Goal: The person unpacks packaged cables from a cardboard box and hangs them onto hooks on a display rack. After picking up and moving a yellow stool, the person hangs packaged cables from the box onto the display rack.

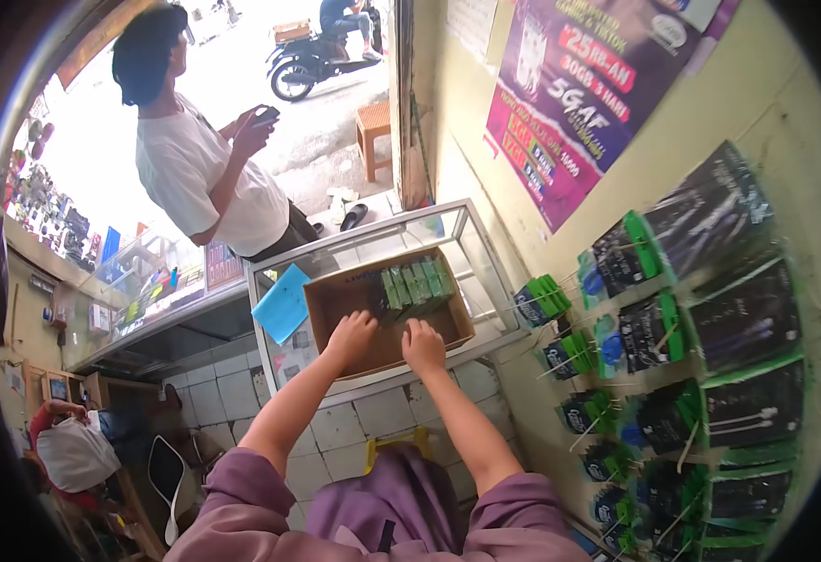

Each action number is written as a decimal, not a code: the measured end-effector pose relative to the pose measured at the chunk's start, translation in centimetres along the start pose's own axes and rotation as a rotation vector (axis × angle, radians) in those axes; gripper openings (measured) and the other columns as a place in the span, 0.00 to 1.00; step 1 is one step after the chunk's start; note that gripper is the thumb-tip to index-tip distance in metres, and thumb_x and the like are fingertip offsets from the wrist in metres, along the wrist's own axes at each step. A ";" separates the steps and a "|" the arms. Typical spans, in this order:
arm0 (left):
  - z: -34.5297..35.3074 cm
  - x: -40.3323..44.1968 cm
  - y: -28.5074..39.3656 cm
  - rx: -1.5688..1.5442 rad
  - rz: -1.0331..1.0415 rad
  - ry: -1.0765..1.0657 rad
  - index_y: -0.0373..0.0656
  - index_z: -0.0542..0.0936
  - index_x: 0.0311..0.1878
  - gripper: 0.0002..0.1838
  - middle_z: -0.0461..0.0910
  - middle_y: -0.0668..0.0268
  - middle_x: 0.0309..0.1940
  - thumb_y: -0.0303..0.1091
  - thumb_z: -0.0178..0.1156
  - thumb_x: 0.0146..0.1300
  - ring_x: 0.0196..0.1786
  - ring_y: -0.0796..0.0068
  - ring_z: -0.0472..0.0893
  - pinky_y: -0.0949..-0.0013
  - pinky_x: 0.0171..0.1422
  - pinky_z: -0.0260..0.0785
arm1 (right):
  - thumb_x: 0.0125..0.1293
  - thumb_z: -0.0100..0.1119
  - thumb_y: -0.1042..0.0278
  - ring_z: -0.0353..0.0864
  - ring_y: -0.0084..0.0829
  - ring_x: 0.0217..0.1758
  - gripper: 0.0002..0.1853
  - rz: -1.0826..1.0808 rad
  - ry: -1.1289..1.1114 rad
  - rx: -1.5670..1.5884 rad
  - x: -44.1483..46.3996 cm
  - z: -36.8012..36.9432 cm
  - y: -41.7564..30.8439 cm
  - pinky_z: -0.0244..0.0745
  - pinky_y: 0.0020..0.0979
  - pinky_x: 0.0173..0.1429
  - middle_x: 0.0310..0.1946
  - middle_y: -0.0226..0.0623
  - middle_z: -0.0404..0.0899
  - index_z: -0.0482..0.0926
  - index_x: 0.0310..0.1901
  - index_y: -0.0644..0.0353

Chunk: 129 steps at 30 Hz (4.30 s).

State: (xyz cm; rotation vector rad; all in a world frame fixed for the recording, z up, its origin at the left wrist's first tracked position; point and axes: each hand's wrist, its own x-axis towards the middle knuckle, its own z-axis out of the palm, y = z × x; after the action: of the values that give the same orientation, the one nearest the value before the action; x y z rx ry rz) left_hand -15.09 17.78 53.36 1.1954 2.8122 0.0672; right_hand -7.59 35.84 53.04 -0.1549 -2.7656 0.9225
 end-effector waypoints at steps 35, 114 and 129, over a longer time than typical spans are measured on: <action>-16.7 -9.0 11.9 -0.943 0.216 0.207 0.38 0.81 0.40 0.19 0.81 0.56 0.39 0.34 0.74 0.45 0.44 0.53 0.81 0.59 0.51 0.73 | 0.55 0.71 0.70 0.81 0.35 0.50 0.19 0.143 -0.116 0.469 -15.3 -17.3 -4.9 0.74 0.35 0.56 0.42 0.38 0.80 0.70 0.43 0.56; -40.3 -14.6 43.8 -1.002 1.223 -0.290 0.39 0.78 0.51 0.13 0.80 0.60 0.42 0.35 0.58 0.67 0.39 0.67 0.81 0.64 0.45 0.75 | 0.69 0.54 0.62 0.70 0.19 0.20 0.16 0.017 1.691 0.169 -41.8 -53.3 -20.3 0.62 0.20 0.21 0.45 0.37 0.77 0.70 0.53 0.63; -19.3 -22.1 13.9 -0.855 0.185 -0.226 0.42 0.78 0.51 0.14 0.77 0.54 0.45 0.35 0.57 0.65 0.47 0.54 0.80 0.57 0.52 0.73 | 0.65 0.58 0.74 0.78 0.23 0.26 0.07 0.074 0.089 0.401 -22.5 -24.4 -18.9 0.74 0.24 0.30 0.36 0.35 0.76 0.79 0.44 0.61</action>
State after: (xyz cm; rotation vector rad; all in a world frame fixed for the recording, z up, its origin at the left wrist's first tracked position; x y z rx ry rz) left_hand 8.31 11.35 74.98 1.1123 2.0677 0.9583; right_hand 19.52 31.12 79.48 -0.2238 -2.4476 1.4271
